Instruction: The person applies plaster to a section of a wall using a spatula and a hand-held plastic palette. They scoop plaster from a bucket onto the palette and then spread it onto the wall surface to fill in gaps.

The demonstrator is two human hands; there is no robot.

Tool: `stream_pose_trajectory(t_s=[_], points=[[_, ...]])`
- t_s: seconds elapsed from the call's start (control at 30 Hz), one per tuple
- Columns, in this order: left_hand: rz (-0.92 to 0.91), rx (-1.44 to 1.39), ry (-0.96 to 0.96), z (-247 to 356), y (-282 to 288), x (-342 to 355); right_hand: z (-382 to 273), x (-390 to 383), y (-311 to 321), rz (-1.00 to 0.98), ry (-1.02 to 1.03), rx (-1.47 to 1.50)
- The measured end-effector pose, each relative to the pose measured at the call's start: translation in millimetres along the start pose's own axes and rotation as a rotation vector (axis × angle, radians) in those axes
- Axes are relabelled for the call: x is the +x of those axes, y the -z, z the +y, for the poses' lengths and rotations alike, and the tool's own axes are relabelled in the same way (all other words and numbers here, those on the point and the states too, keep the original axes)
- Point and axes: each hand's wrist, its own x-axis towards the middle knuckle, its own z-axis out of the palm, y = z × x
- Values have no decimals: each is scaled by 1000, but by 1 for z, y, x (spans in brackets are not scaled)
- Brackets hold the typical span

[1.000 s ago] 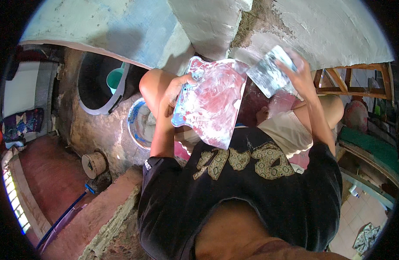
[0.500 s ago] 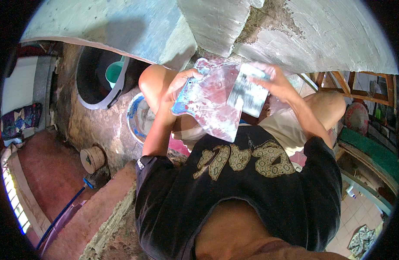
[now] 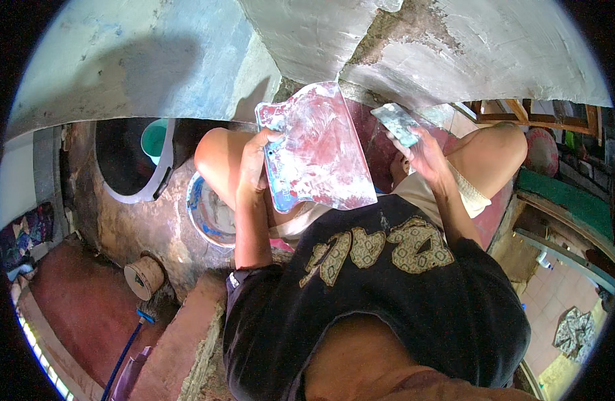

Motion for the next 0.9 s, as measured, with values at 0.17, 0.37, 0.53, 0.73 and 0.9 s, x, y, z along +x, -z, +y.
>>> stream_pose_trajectory(t_s=[0.17,0.37,0.53,0.73,0.9], points=[[50,-38,39,-5,2,2,-7,36,-4,112,287,179],[-14,-114,43,-5,6,4,-33,59,-1,151,401,239],[-20,-112,19,-3,5,1,-53,67,-19,190,420,353],[24,-75,4,4,-8,-6,-89,81,0,-15,198,525],[70,-46,10,1,2,-5,-104,71,-4,50,437,-384]])
